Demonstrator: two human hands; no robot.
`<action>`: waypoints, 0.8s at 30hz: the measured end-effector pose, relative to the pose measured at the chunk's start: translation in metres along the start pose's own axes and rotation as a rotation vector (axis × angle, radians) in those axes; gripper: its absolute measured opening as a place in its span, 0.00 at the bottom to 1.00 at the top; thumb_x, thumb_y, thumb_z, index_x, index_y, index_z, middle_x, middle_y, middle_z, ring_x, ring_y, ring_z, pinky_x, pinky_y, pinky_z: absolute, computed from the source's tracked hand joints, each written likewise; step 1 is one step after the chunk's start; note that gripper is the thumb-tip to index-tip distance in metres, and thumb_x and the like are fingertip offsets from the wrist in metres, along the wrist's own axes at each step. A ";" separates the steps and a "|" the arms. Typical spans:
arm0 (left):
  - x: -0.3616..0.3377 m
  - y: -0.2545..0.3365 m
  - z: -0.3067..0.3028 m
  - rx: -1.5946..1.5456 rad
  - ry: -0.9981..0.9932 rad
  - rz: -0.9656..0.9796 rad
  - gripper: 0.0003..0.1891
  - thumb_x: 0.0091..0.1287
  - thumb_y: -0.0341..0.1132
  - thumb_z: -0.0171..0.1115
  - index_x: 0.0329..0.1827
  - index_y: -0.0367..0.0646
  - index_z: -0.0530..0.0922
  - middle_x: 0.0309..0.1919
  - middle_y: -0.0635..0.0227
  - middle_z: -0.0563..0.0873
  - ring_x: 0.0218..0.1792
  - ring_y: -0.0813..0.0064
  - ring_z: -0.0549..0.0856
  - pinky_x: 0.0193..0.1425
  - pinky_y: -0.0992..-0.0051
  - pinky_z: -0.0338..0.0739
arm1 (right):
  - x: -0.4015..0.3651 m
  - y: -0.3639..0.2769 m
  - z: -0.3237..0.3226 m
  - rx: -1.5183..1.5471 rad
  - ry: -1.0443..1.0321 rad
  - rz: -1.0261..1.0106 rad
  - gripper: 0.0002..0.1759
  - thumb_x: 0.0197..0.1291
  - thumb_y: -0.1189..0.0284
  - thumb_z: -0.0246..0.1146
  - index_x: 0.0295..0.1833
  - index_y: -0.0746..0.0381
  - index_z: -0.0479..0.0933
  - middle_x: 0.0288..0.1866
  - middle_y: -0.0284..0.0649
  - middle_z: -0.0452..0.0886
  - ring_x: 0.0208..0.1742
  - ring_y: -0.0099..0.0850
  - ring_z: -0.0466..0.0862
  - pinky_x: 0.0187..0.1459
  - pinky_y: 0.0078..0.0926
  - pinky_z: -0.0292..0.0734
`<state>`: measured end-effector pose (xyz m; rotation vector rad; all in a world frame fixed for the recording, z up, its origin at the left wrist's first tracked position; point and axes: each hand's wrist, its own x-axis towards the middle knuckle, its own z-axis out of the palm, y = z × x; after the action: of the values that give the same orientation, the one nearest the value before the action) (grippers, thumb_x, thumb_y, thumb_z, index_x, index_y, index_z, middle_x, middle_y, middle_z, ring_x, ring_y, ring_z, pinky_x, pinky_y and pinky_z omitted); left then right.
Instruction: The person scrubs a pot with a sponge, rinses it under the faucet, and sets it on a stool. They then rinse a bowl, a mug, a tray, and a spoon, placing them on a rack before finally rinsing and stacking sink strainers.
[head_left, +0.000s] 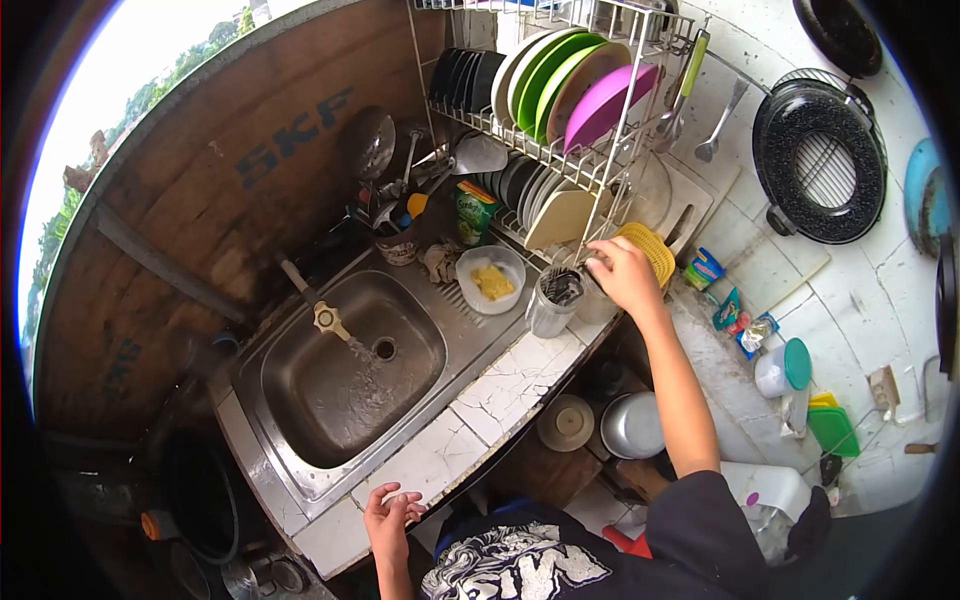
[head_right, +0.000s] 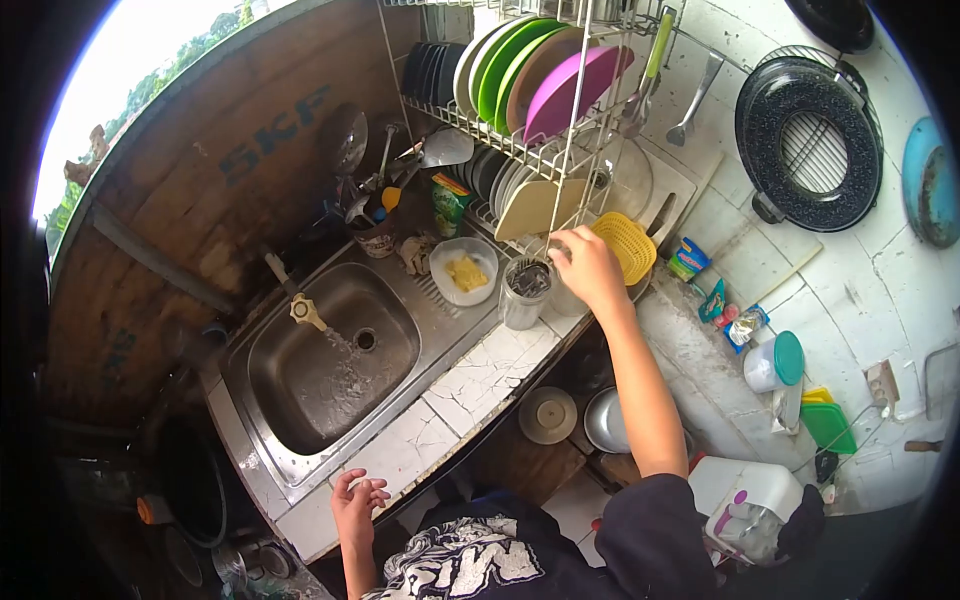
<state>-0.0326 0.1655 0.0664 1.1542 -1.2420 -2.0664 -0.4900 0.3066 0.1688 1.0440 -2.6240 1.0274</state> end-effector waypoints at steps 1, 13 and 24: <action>-0.001 -0.001 -0.001 0.009 0.008 -0.003 0.11 0.66 0.27 0.56 0.49 0.36 0.69 0.33 0.52 0.84 0.27 0.70 0.84 0.28 0.79 0.75 | 0.001 0.006 -0.002 0.001 0.033 -0.013 0.12 0.53 0.72 0.65 0.45 0.58 0.80 0.37 0.42 0.80 0.36 0.39 0.82 0.39 0.34 0.77; -0.017 -0.017 -0.006 0.097 0.083 0.027 0.12 0.65 0.27 0.58 0.50 0.36 0.70 0.33 0.54 0.85 0.27 0.72 0.84 0.27 0.81 0.74 | -0.069 0.039 0.048 0.329 0.219 0.196 0.07 0.56 0.81 0.58 0.39 0.65 0.80 0.31 0.39 0.81 0.27 0.26 0.79 0.31 0.24 0.73; -0.033 -0.012 -0.032 0.439 0.239 0.037 0.10 0.64 0.27 0.59 0.46 0.35 0.75 0.36 0.68 0.82 0.31 0.77 0.84 0.33 0.81 0.76 | -0.231 0.009 0.148 0.683 -1.268 0.604 0.16 0.57 0.73 0.62 0.51 0.65 0.76 0.36 0.36 0.83 0.34 0.20 0.80 0.36 0.18 0.73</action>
<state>0.0125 0.1796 0.0619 1.5032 -1.6251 -1.6103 -0.3050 0.3452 -0.0300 1.3467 -3.8730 1.9801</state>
